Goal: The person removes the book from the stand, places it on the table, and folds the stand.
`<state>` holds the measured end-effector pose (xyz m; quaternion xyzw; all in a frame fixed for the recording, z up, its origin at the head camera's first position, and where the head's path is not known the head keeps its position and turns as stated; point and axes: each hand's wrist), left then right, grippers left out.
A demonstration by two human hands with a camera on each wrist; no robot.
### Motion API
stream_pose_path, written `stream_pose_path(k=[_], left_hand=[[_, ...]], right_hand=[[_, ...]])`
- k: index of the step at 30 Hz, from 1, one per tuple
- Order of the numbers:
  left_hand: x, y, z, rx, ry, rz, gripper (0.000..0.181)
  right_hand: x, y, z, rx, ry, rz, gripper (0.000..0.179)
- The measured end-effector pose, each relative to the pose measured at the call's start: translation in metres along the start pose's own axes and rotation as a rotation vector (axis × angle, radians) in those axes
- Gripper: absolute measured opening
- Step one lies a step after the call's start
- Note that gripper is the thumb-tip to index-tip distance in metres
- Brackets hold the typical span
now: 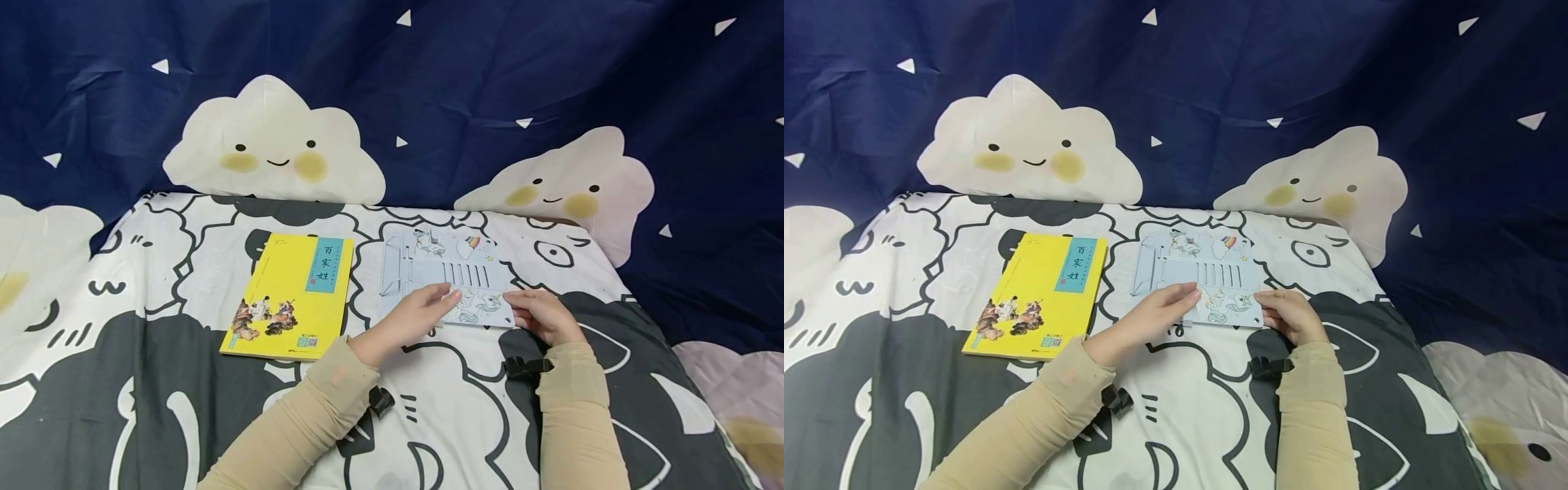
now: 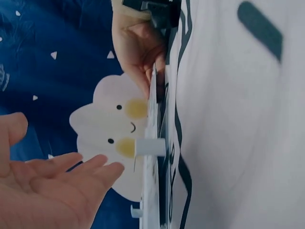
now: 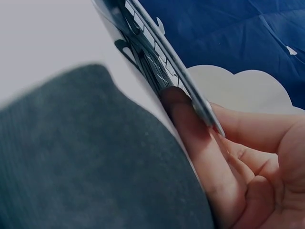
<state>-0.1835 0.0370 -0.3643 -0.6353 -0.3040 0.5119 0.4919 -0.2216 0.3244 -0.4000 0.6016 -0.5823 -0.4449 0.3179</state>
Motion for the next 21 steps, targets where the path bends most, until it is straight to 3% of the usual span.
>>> stream_pose_path(k=[6, 17, 21], left_hand=[[-0.012, 0.008, 0.009, -0.014, -0.136, -0.101, 0.063], [-0.032, 0.025, 0.023, -0.125, -0.411, -0.332, 0.059], [-0.035, 0.031, 0.027, -0.176, -0.47, -0.366, 0.059]], right_hand=[[-0.001, 0.0, -0.001, 0.003, -0.005, -0.004, 0.017], [-0.002, -0.001, 0.0, 0.001, -0.002, 0.007, 0.017], [-0.002, -0.001, 0.0, 0.003, -0.003, 0.016, 0.016]])
Point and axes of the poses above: each hand's wrist, its own z-axis towards the middle knuckle, its own x-axis out of the palm, y = z × x, and after that the axes turned 12 degrees about -y, right-handed
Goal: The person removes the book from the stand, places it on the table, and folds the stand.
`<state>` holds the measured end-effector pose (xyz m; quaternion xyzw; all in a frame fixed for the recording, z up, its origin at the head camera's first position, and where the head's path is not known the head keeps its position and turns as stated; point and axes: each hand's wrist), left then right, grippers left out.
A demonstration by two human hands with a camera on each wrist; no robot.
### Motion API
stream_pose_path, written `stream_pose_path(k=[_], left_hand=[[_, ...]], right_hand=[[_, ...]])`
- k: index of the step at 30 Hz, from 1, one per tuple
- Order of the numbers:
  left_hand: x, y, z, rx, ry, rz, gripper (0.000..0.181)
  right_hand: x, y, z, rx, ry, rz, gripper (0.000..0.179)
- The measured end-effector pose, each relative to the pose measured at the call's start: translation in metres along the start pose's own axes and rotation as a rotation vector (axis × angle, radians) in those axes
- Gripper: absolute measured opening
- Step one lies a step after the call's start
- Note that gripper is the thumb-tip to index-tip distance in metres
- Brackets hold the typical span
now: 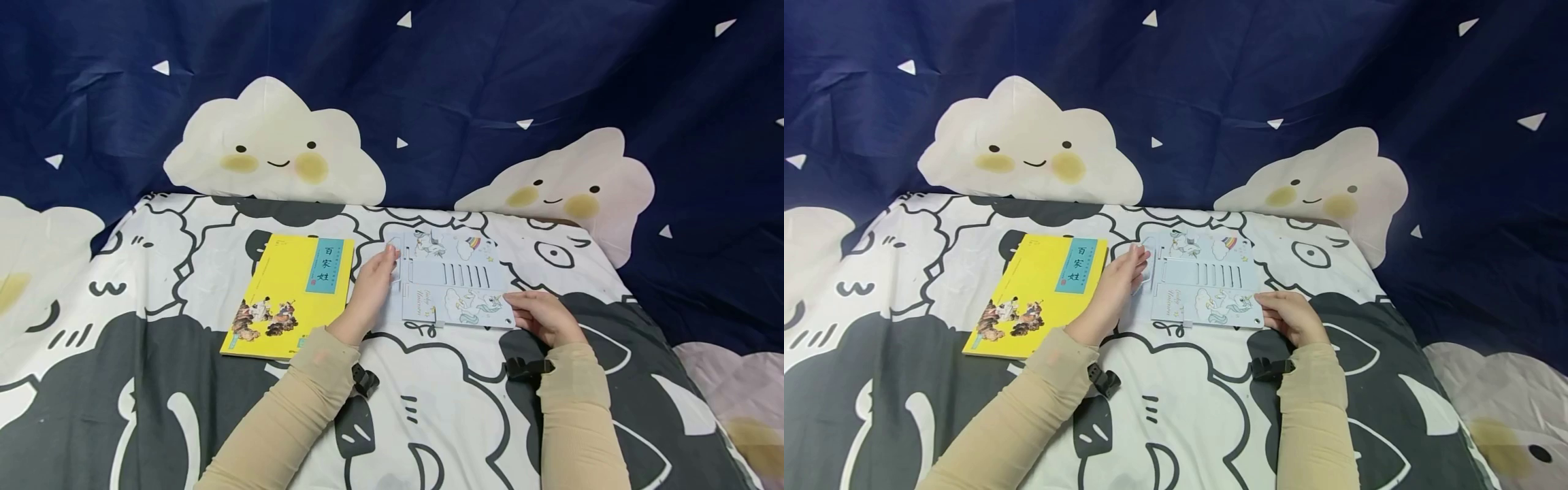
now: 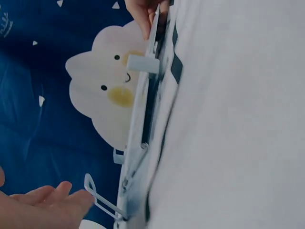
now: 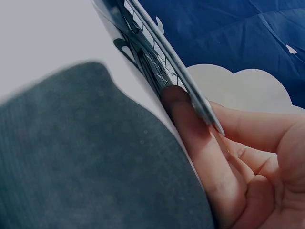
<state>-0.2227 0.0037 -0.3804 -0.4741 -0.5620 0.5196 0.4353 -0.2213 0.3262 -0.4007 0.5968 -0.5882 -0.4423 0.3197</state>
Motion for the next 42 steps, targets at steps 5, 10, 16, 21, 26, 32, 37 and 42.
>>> stream_pose_path(k=[5, 10, 16, 21, 26, 32, 37, 42], left_hand=[[-0.004, 0.008, 0.006, -0.09, -0.012, 0.004, 0.069], [-0.008, 0.014, 0.01, -0.166, -0.007, -0.088, 0.075], [-0.006, 0.013, 0.006, -0.179, 0.023, -0.028, 0.061], [0.0, 0.01, -0.001, -0.18, 0.03, 0.121, 0.055], [0.007, 0.009, -0.008, -0.124, 0.052, 0.213, 0.056], [0.015, 0.008, -0.016, -0.024, 0.096, 0.33, 0.059], [0.019, 0.008, -0.023, 0.052, 0.16, 0.407, 0.065], [0.02, 0.005, -0.027, 0.08, 0.18, 0.445, 0.067]], right_hand=[[0.0, 0.0, 0.0, -0.002, -0.002, -0.003, 0.012], [0.001, 0.0, 0.0, -0.003, -0.002, -0.008, 0.008], [0.0, -0.001, 0.0, 0.001, 0.003, -0.005, 0.006], [0.0, 0.0, -0.001, -0.001, 0.009, -0.007, 0.005], [0.001, 0.0, -0.002, -0.003, 0.013, -0.012, 0.006], [0.0, -0.001, -0.002, -0.01, 0.011, -0.019, 0.014], [0.0, 0.0, -0.003, -0.013, 0.007, -0.026, 0.01], [0.0, 0.0, -0.001, -0.014, 0.003, -0.034, 0.009]])
Point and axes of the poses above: each hand's wrist, its own z-axis towards the middle knuckle, its own x-axis out of the palm, y = z × x, and after that the axes turned 12 degrees about -y, right-handed
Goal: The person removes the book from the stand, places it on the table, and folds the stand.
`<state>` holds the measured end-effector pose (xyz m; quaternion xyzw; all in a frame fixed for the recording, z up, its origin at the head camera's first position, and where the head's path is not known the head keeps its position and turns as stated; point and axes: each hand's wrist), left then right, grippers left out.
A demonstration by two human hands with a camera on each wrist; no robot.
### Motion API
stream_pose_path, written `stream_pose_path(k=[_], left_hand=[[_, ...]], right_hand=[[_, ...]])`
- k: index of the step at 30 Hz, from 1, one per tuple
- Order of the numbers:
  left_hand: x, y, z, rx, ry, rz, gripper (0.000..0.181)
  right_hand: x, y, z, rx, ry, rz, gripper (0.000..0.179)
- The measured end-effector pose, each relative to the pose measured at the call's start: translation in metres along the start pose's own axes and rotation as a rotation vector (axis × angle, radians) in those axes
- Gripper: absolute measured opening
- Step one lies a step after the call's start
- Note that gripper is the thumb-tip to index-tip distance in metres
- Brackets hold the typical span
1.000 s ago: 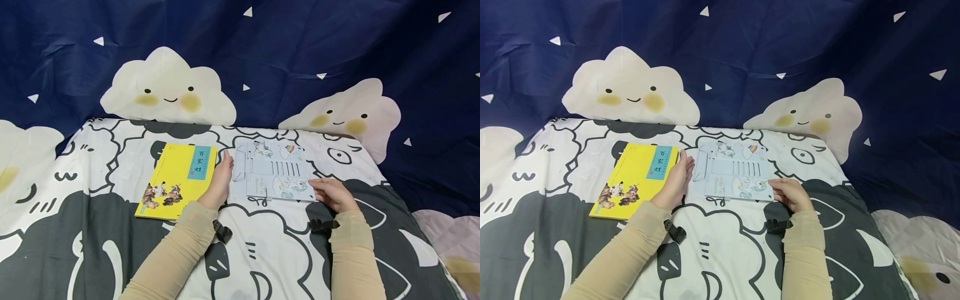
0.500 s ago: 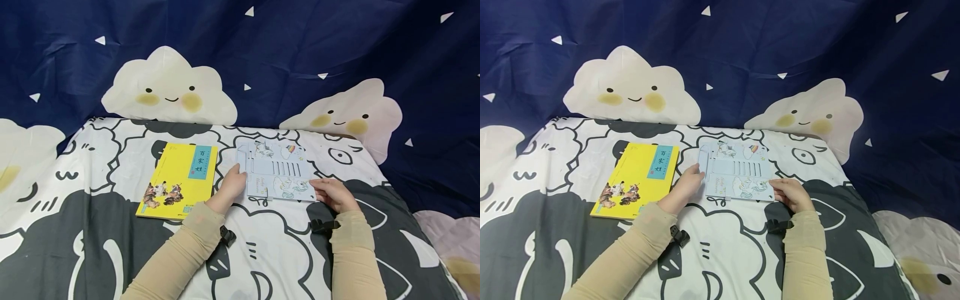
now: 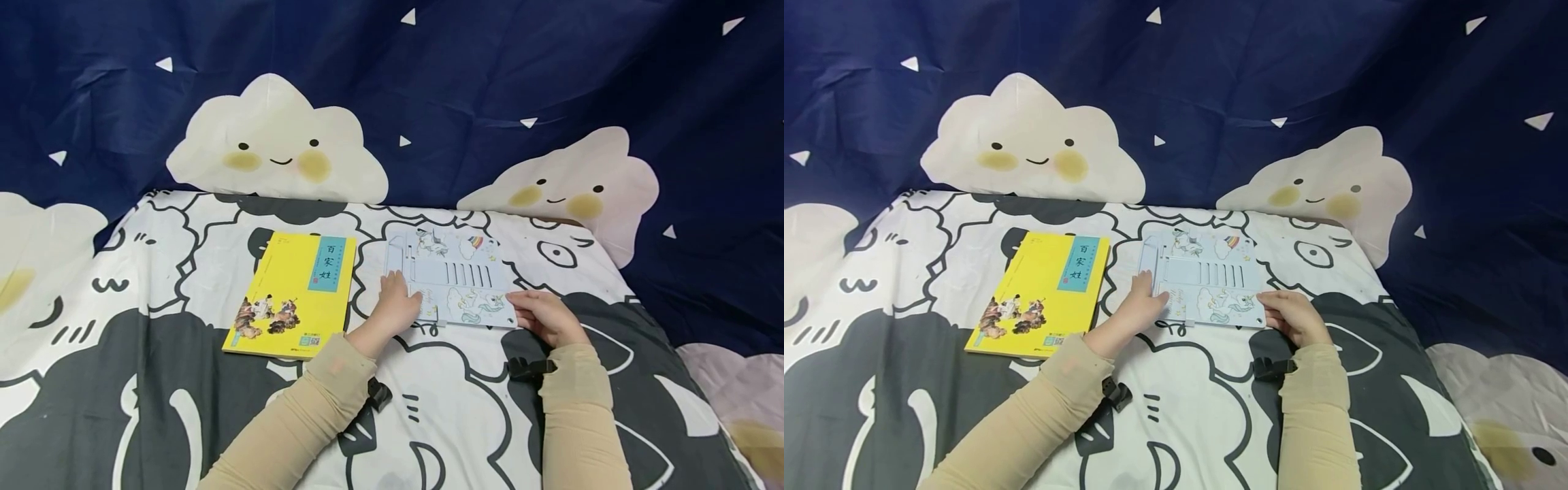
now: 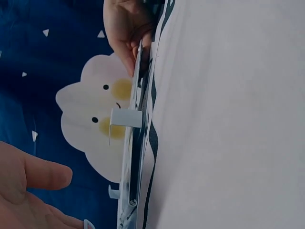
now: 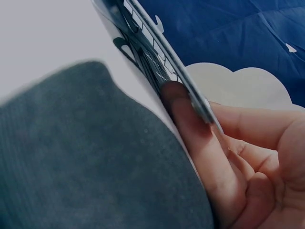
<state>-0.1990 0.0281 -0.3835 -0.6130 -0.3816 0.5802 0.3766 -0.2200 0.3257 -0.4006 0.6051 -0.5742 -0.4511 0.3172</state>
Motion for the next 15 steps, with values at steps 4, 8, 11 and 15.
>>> stream_pose_path(k=[4, 8, 11, 15], left_hand=[[-0.0008, -0.0009, -0.0002, 0.02, 0.019, 0.049, 0.07], [-0.0016, -0.0002, 0.0008, 0.027, 0.05, 0.118, 0.071], [-0.0025, 0.0009, 0.0025, 0.029, 0.083, 0.169, 0.071], [-0.0019, 0.005, 0.0054, 0.045, 0.125, 0.227, 0.075]], right_hand=[[0.0007, 0.0003, 0.0005, 0.007, -0.007, -0.002, 0.013], [0.0013, 0.0009, 0.0005, 0.013, -0.02, -0.013, 0.014], [0.0017, 0.001, 0.0005, 0.014, -0.03, -0.025, 0.018], [0.0019, 0.0006, 0.0005, 0.016, -0.04, -0.03, 0.022]])
Point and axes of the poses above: each hand's wrist, its own z-axis towards the middle knuckle, its own x-axis out of the palm, y = z × x, and after that the axes turned 12 degrees about -y, right-handed
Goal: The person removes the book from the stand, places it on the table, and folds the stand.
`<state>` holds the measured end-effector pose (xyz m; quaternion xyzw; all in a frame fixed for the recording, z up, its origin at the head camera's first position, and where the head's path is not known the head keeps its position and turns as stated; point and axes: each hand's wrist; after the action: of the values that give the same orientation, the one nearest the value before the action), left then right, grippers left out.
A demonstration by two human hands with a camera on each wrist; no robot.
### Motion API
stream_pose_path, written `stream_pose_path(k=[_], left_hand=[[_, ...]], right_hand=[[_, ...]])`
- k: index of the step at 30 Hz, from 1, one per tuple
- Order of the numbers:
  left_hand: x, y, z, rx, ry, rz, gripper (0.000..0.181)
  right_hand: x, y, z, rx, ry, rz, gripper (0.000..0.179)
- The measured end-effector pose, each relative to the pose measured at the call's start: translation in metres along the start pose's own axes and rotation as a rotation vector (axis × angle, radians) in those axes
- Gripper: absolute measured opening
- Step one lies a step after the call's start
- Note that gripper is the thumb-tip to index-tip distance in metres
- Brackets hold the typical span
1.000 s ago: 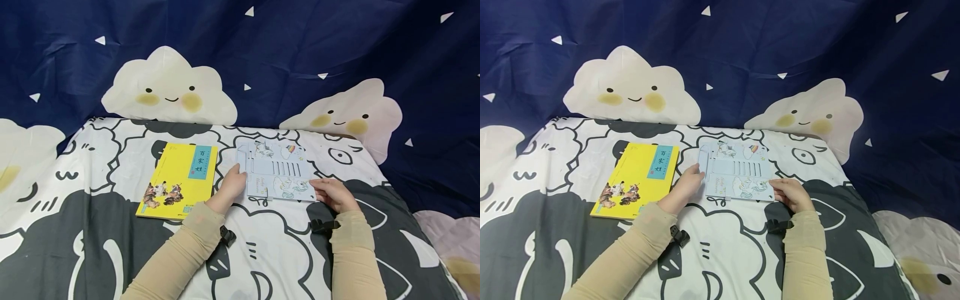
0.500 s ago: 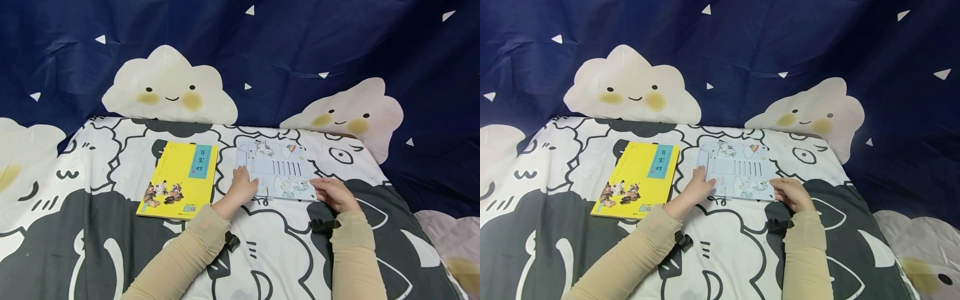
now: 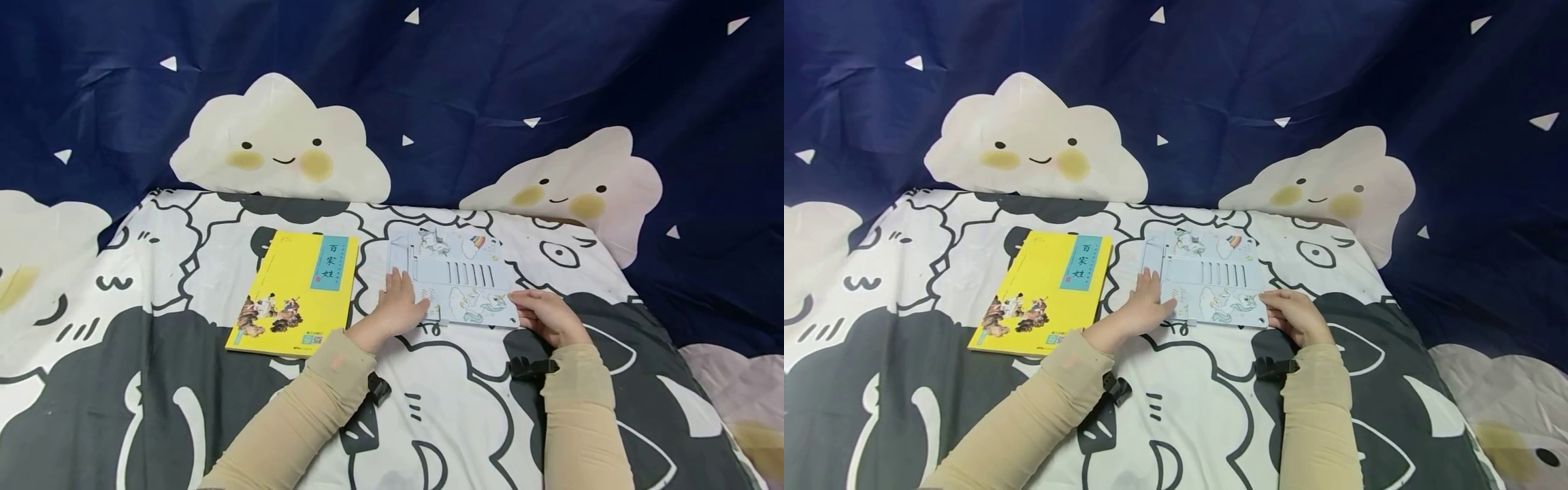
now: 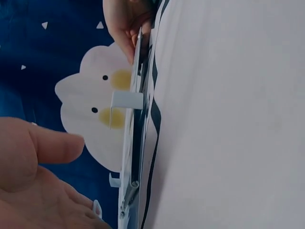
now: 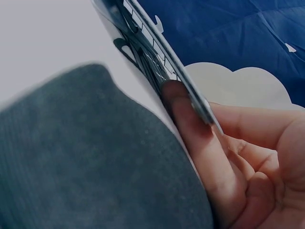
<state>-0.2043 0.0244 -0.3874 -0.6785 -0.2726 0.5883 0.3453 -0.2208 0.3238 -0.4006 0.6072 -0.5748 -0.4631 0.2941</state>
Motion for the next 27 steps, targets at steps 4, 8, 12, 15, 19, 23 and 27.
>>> stream_pose_path(k=[4, 8, 12, 15, 19, 23, 27], left_hand=[[0.0, 0.002, 0.002, 0.009, 0.04, 0.052, 0.078], [-0.002, 0.001, 0.001, 0.031, 0.095, 0.1, 0.076], [-0.004, 0.003, -0.001, 0.084, 0.162, 0.18, 0.072], [-0.006, 0.004, -0.001, 0.106, 0.201, 0.221, 0.071], [-0.007, 0.006, 0.001, 0.108, 0.206, 0.223, 0.07], [-0.008, 0.007, 0.002, 0.113, 0.207, 0.214, 0.071], [-0.01, 0.006, 0.001, 0.122, 0.207, 0.224, 0.071]], right_hand=[[-0.001, 0.0, 0.0, 0.006, -0.002, 0.008, 0.018], [-0.002, 0.0, 0.0, 0.003, 0.004, 0.014, 0.023], [-0.002, -0.001, 0.0, 0.002, 0.007, 0.016, 0.024], [-0.002, -0.001, 0.0, 0.005, 0.006, 0.019, 0.015], [-0.001, 0.0, 0.0, 0.003, 0.006, 0.022, 0.011], [0.0, -0.001, 0.001, 0.0, 0.006, 0.022, 0.019], [0.001, -0.002, 0.001, 0.0, 0.003, 0.025, 0.021]])
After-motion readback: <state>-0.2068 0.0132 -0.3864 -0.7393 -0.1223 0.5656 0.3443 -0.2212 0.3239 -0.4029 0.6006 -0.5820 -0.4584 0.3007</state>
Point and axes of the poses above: each hand's wrist, its own z-axis towards the middle knuckle, its own x-axis out of the palm, y = z × x, and after that the axes turned 12 degrees about -y, right-handed
